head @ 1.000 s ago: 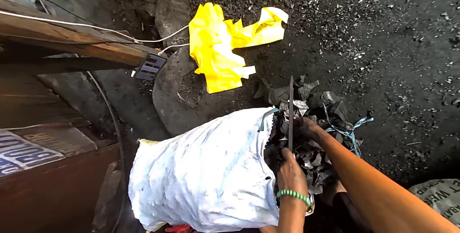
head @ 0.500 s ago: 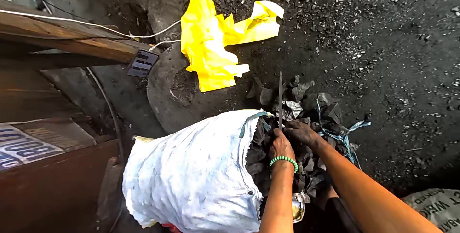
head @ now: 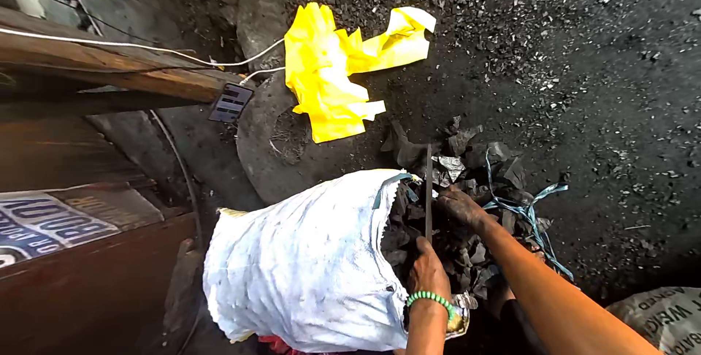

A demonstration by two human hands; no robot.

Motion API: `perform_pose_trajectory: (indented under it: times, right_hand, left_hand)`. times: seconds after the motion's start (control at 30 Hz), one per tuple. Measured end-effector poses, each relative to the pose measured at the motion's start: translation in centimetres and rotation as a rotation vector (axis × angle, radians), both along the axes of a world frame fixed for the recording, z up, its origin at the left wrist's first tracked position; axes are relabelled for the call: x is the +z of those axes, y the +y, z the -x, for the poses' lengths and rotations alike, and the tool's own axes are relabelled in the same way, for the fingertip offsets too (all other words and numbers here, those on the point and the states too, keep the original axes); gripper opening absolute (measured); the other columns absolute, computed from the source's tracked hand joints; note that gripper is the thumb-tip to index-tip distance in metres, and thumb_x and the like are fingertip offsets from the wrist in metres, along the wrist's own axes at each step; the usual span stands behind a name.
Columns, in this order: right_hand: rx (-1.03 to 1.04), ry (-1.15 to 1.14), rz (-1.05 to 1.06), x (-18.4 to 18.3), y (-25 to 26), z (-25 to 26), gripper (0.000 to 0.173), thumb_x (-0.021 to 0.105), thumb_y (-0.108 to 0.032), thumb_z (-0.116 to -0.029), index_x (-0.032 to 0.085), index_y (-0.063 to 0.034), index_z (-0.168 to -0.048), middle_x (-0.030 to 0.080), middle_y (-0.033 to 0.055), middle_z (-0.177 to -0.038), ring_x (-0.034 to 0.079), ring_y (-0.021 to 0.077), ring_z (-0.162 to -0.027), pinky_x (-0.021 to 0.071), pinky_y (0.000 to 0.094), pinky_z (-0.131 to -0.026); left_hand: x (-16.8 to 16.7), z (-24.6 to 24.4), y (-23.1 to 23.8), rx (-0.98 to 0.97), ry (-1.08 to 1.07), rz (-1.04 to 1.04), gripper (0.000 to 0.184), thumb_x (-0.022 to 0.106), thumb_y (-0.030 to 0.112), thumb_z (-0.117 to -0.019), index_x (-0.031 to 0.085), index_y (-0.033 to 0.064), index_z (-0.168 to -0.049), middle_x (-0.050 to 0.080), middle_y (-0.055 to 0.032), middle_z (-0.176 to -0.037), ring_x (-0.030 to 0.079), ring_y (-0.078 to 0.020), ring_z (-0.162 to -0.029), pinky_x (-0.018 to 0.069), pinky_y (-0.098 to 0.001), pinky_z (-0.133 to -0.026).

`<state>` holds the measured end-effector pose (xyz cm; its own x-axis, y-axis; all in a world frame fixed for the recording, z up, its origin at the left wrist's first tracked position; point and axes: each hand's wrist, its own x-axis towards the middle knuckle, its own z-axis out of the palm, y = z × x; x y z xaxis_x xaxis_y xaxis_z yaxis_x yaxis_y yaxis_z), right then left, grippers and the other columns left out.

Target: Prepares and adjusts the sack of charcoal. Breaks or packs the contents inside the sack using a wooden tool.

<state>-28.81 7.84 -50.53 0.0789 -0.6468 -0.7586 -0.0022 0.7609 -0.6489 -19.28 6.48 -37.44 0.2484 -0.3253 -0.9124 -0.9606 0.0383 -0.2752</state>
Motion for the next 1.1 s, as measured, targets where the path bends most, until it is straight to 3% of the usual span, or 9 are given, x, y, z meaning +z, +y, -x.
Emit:
perform_pose_trajectory:
  times: [0.27, 0.37, 0.47, 0.6, 0.7, 0.8, 0.87, 1.0, 1.1]
  right_hand:
    - [-0.035, 0.021, 0.042, 0.5, 0.9, -0.5, 0.033, 0.038, -0.009, -0.1084, 0.066, 0.0088, -0.105, 0.056, 0.0277, -0.122, 0.056, 0.0396, -0.114, 0.0437, 0.0569, -0.098]
    - [-0.066, 0.006, -0.017, 0.8, 1.0, -0.7, 0.036, 0.036, -0.012, -0.1106, 0.065, 0.009, -0.112, 0.054, 0.0288, -0.13, 0.054, 0.0404, -0.121, 0.0415, 0.0573, -0.104]
    - [-0.03, 0.058, -0.001, 0.1, 1.1, -1.0, 0.036, 0.037, -0.012, -0.1092, 0.066, 0.008, -0.114, 0.054, 0.029, -0.132, 0.053, 0.0424, -0.124, 0.0407, 0.0604, -0.104]
    - [0.028, 0.13, 0.049, -0.1, 1.4, -1.7, 0.032, 0.041, -0.009, -0.1064, 0.067, 0.0076, -0.114, 0.055, 0.0283, -0.132, 0.054, 0.0429, -0.123, 0.0413, 0.062, -0.103]
    - [-0.015, 0.099, 0.075, -0.1, 2.2, -1.5, 0.033, 0.041, -0.009, -0.107, 0.068, 0.0077, -0.114, 0.056, 0.0264, -0.131, 0.055, 0.0391, -0.123, 0.0423, 0.0561, -0.105]
    - [-0.037, 0.03, 0.061, 0.9, 5.7, -1.7, 0.037, 0.042, -0.015, -0.1063, 0.07, 0.0079, -0.108, 0.06, 0.0248, -0.127, 0.058, 0.035, -0.118, 0.0436, 0.0522, -0.105]
    - [0.067, 0.021, 0.013, 1.7, 7.0, -1.2, 0.035, 0.044, -0.013, -0.1032, 0.071, 0.0083, -0.111, 0.055, 0.0272, -0.135, 0.055, 0.0383, -0.124, 0.0395, 0.0568, -0.107]
    - [0.273, 0.101, -0.028, 3.4, 6.7, -0.5, 0.034, 0.055, -0.017, -0.1008, 0.069, -0.0002, -0.127, 0.039, 0.0294, -0.155, 0.044, 0.0463, -0.138, 0.0317, 0.0627, -0.113]
    - [0.375, 0.151, 0.022, 4.5, 8.7, -0.1, 0.034, 0.065, -0.02, -0.0958, 0.072, -0.003, -0.124, 0.041, 0.026, -0.156, 0.046, 0.0464, -0.135, 0.034, 0.0602, -0.113]
  left_hand:
    - [-2.0, 1.1, -2.2, 0.029, 0.084, 0.057, 0.056, 0.045, 0.013, -0.1085, 0.021, 0.0065, -0.159, 0.064, -0.0257, -0.126, 0.064, -0.0387, -0.118, 0.0503, -0.0506, -0.101]
    - [1.0, -1.3, 1.1, 0.066, 0.056, 0.034, 0.053, 0.041, 0.016, -0.1097, 0.025, 0.0041, -0.159, 0.066, -0.0248, -0.124, 0.066, -0.0389, -0.115, 0.0512, -0.0518, -0.1]
    - [3.1, -2.3, 3.1, 0.081, 0.013, -0.014, 0.055, 0.04, 0.018, -0.1106, 0.021, 0.0034, -0.16, 0.068, -0.0235, -0.12, 0.068, -0.038, -0.112, 0.0526, -0.0502, -0.098]
    - [-0.7, 0.6, -1.0, 0.076, 0.079, 0.029, 0.054, 0.043, 0.011, -0.1082, 0.024, 0.0024, -0.158, 0.065, -0.0238, -0.127, 0.065, -0.0361, -0.119, 0.0501, -0.0492, -0.102]
    - [-2.3, 1.4, -1.8, 0.029, 0.082, 0.026, 0.056, 0.043, 0.01, -0.1081, 0.02, 0.005, -0.159, 0.064, -0.0227, -0.129, 0.064, -0.0352, -0.12, 0.0501, -0.0481, -0.102]
    - [1.2, -0.6, 3.1, 0.076, 0.074, -0.035, 0.054, 0.043, 0.013, -0.1085, 0.025, 0.0032, -0.158, 0.066, -0.0241, -0.125, 0.066, -0.0382, -0.116, 0.0523, -0.0516, -0.099]
    - [3.0, -0.8, 6.1, 0.089, 0.047, -0.084, 0.054, 0.045, 0.013, -0.1077, 0.026, 0.0024, -0.158, 0.068, -0.0242, -0.12, 0.068, -0.0392, -0.113, 0.0535, -0.0521, -0.096]
    - [4.5, -0.7, 5.0, 0.115, 0.084, -0.046, 0.049, 0.039, 0.019, -0.111, 0.029, 0.0021, -0.156, 0.068, -0.0233, -0.12, 0.068, -0.0381, -0.113, 0.0521, -0.0515, -0.098]
    - [7.2, -2.1, 4.6, 0.139, 0.18, 0.114, 0.046, 0.04, 0.018, -0.1107, 0.036, -0.0064, -0.15, 0.07, -0.0269, -0.109, 0.07, -0.0415, -0.104, 0.0532, -0.0535, -0.094]
